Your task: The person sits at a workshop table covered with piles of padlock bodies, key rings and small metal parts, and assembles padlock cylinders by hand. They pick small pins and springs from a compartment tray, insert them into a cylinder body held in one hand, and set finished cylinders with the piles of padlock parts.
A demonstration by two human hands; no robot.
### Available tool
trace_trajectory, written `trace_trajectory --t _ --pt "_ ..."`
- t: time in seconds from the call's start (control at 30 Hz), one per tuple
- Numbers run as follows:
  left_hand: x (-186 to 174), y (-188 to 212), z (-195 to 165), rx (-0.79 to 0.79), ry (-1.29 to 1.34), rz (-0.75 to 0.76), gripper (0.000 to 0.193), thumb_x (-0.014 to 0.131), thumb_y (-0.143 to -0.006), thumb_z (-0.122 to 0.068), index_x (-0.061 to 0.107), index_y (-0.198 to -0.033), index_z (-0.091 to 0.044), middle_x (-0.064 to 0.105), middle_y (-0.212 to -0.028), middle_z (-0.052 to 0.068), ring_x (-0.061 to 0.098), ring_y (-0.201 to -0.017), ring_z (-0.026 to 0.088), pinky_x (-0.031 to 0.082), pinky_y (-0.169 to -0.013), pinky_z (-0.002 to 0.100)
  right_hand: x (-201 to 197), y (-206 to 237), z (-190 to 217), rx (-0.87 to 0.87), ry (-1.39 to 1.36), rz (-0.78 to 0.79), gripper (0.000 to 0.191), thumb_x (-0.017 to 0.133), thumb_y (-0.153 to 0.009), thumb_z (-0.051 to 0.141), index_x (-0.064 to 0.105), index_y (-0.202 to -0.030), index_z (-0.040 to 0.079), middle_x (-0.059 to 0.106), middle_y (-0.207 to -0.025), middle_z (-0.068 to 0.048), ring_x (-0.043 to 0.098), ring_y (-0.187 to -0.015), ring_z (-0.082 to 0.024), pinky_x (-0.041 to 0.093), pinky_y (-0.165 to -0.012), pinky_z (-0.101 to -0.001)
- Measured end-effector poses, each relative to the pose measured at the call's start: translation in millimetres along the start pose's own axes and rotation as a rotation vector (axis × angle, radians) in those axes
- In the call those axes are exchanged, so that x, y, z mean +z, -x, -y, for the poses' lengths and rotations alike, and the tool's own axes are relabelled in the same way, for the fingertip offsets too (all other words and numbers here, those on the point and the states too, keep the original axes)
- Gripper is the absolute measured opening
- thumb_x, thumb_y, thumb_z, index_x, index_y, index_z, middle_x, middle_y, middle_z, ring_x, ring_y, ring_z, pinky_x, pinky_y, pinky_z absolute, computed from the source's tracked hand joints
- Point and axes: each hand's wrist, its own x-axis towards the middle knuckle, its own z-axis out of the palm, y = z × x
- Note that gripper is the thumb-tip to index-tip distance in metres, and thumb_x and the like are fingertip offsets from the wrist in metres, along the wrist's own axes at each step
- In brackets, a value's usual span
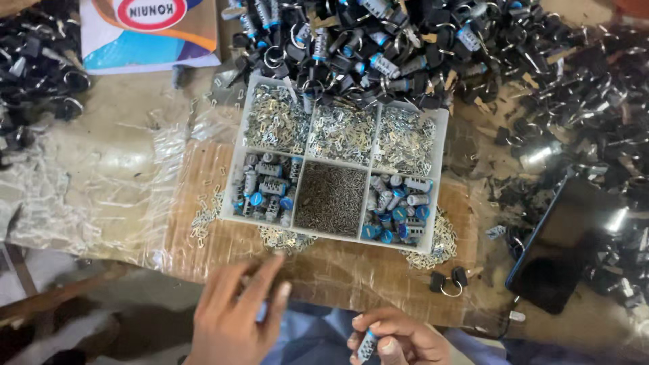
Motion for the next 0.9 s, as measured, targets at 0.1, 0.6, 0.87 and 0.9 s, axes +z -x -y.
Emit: trace_trajectory --t 0.1,0.6,0.87,0.9 --pt "0.1 -2.5 13.2 -0.023 -0.052 -0.086 0.038 0.075 -0.084 -0.016 0.071 -0.122 -0.013 0.065 -0.107 0.012 0.067 -0.091 0.030 0.055 -0.081 0.040 -4.5 -6.0 -3.0 -0.060 0.031 0.002 0.023 0.059 -0.106 -0.002 0.063 -0.128 -0.007 0.065 -0.128 -0.033 0.074 -0.107 -0.036 0.068 -0.085 -0.0457" --pt "45.1 -41.0 -7.1 -0.037 -0.110 0.036 0.048 0.069 -0.080 -0.008 0.065 -0.128 -0.004 0.056 -0.121 0.019 0.056 -0.104 0.043 0.049 -0.090 0.051 -20.2 -34.0 17.5 -0.008 0.081 -0.058 0.054 0.080 -0.076 -0.028 0.068 -0.125 -0.009 0.056 -0.132 -0.029 0.071 -0.110 -0.035 0.067 -0.086 -0.0423" --pt "54.2 -60.6 -15.1 0.000 -0.016 0.071 0.046 0.069 -0.080 -0.005 0.068 -0.125 -0.006 0.060 -0.118 0.016 0.061 -0.103 0.036 0.052 -0.089 0.046 -27.3 -46.2 23.8 -0.094 0.117 -0.076 0.051 0.081 -0.078 -0.025 0.068 -0.125 -0.008 0.060 -0.130 -0.030 0.073 -0.107 -0.034 0.067 -0.086 -0.0423" --pt "51.1 -62.8 -16.6 0.007 -0.015 0.031 0.043 0.069 -0.082 -0.005 0.068 -0.125 -0.006 0.060 -0.118 0.016 0.063 -0.104 0.034 0.053 -0.089 0.044 -32.6 -46.6 26.6 -0.077 0.112 -0.074 0.051 0.080 -0.078 -0.025 0.068 -0.124 -0.008 0.060 -0.130 -0.029 0.073 -0.107 -0.035 0.067 -0.086 -0.0431"
